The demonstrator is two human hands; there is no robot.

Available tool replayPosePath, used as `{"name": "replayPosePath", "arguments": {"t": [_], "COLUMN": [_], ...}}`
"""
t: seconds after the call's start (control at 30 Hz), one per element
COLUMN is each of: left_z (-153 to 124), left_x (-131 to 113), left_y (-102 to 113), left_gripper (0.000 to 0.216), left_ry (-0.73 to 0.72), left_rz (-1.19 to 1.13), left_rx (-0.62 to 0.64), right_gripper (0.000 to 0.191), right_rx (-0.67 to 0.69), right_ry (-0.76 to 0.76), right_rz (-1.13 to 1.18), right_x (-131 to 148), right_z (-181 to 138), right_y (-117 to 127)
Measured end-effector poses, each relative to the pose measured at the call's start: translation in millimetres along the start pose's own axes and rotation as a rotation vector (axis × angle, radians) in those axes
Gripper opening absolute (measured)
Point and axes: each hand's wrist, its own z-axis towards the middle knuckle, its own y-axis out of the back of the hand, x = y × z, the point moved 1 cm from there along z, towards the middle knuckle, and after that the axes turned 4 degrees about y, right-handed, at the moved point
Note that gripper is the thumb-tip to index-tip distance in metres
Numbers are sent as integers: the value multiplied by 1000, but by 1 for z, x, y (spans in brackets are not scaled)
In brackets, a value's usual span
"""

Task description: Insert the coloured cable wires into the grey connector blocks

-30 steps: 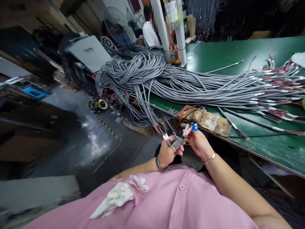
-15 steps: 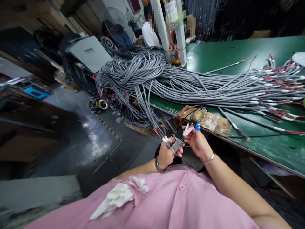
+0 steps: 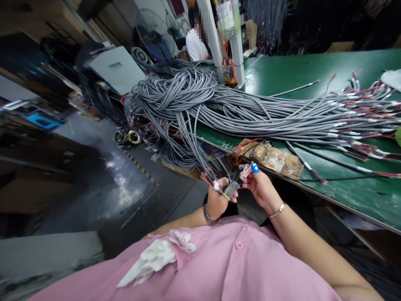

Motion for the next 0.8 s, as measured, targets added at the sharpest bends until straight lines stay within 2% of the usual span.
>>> {"name": "replayPosePath", "arguments": {"t": [0.5,0.8], "left_z": [10,-5], "left_x": [15,10], "left_y": [-5,6], "left_gripper": [29,31], "left_ry": [-71,-55], "left_rz": [106,68], "left_rx": [23,19], "right_gripper": [29,40], "right_rx": [-84,-18], "right_ry": [-20,-117], "right_rz": [146,177], "right_x": [-9,-5], "right_z": [6,1], "right_y": [4,10]}}
